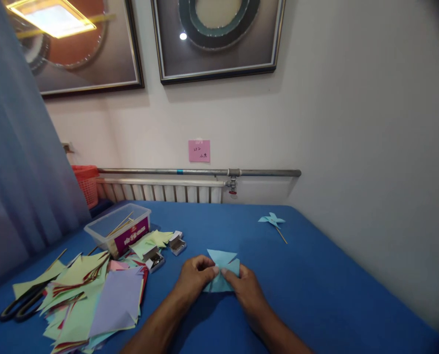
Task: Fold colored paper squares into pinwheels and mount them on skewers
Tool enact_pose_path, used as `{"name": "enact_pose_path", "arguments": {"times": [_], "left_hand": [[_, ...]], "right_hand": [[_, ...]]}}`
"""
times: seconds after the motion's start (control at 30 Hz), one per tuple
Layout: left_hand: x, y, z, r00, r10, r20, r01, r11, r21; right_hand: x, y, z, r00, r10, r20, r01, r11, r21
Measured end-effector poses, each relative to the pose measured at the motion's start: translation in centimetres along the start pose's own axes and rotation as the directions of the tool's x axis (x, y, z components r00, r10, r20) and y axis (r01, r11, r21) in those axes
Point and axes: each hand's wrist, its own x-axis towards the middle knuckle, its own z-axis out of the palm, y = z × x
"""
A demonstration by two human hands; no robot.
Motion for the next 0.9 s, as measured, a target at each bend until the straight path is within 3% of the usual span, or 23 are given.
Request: {"name": "enact_pose_path", "arguments": {"times": [0.1, 0.23, 0.9], "left_hand": [[0.1, -0.2, -0.1, 0.995, -0.066, 0.077, 0.074, 0.992, -0.100], [0.0, -0.3, 0.0, 0.992, -0.116, 0.049, 0.123, 0.980, -0.155], [-0.2, 0.0, 0.3, 0.994, -0.112, 0.017, 0.113, 0.968, -0.225]], "right_hand": [[-0.3, -0.5, 0.2, 0.999, 0.030, 0.030, -0.029, 0.999, -0.036], [-0.7, -1.0, 0.2, 0.998, 0.034, 0.057, -0.032, 0.999, -0.034], [-0.8, -1.1, 0.3, 0.993, 0.049, 0.106, -0.047, 0.999, -0.016]]}}
